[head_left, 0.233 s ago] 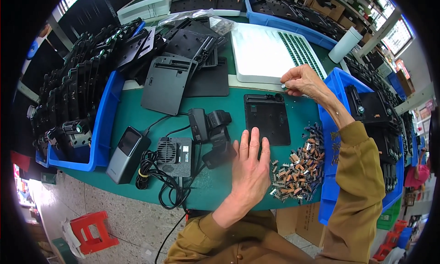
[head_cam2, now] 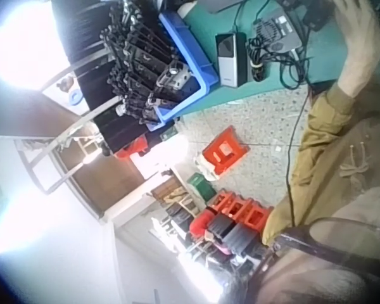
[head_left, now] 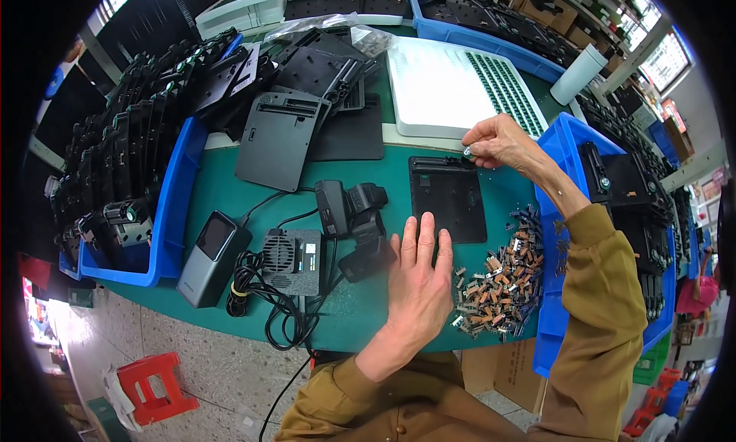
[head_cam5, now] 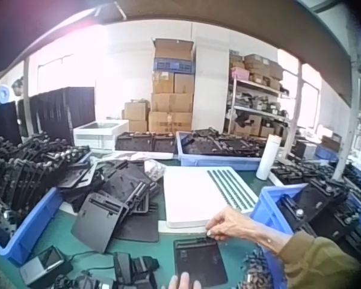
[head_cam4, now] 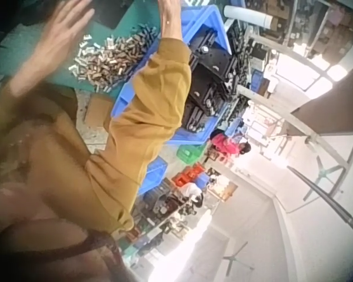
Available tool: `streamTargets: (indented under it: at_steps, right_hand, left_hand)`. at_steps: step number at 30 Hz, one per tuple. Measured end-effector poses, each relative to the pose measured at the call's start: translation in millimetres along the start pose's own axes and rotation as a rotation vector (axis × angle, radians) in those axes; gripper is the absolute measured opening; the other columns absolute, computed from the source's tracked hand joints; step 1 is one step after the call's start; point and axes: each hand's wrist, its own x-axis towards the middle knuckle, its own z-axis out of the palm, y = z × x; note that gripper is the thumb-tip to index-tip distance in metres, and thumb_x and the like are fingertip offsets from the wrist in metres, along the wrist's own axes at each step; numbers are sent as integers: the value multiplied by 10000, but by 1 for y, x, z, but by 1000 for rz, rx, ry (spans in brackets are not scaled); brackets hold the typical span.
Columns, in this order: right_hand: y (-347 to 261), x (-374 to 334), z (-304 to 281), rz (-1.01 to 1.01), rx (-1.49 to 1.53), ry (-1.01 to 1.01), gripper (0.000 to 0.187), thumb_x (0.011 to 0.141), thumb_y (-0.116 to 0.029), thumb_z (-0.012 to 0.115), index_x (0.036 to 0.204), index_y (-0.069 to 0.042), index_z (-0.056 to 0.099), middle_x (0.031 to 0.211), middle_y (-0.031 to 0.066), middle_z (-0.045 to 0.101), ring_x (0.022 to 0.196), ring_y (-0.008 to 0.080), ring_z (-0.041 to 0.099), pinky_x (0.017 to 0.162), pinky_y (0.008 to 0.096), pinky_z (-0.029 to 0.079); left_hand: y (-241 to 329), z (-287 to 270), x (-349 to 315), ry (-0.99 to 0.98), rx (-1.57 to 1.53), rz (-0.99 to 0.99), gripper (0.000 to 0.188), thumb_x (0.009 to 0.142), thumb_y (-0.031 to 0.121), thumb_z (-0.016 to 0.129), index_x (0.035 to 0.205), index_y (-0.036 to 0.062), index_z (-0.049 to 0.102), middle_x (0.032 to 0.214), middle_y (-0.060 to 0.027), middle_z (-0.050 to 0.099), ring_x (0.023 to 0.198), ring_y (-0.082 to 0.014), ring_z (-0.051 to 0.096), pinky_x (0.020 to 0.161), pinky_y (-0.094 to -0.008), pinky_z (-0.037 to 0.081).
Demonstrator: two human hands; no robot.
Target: The person picks up a plastic base, places it on the table, and inserts a green circular component and a small metal part into it. They then place the assembled base into a blue bin and repeat the process.
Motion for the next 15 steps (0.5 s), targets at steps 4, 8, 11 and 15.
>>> streamTargets:
  at_steps: [4, 8, 11, 15]
  right_hand:
    - [2, 0, -3, 11, -53, 12, 190, 792, -33, 683, 973, 24, 685, 805, 93, 685, 688, 142, 656, 588, 252, 553]
    - [2, -2, -3, -2, -187, 23, 192, 764, -48, 711, 941, 21, 684, 795, 100, 679, 688, 155, 653, 566, 257, 542]
    - [-2, -4, 3, -18, -267, 76, 151, 739, -61, 721, 864, 19, 692, 724, 99, 669, 631, 162, 643, 541, 259, 535]
    - [-6, -3, 3, 52, -372, 80, 87, 710, -57, 707, 743, 22, 689, 628, 93, 651, 542, 176, 629, 510, 283, 524]
  left_hand:
    - [1, 1, 0, 0, 4, 3, 481, 863, 87, 610, 1310, -46, 493, 1461, -254, 327, 1349, -438, 321, 1092, -572, 281]
    - [2, 0, 1, -5, 3, 3, 480, 863, 88, 612, 1308, -46, 495, 1462, -252, 326, 1349, -435, 321, 1092, -571, 281]
    - [1, 0, 0, -5, 5, 1, 481, 860, 89, 615, 1307, -46, 497, 1463, -249, 325, 1347, -433, 323, 1093, -570, 280]
    - [1, 1, 1, 1, 4, 2, 486, 857, 87, 619, 1307, -45, 495, 1463, -248, 327, 1345, -433, 325, 1092, -568, 280]
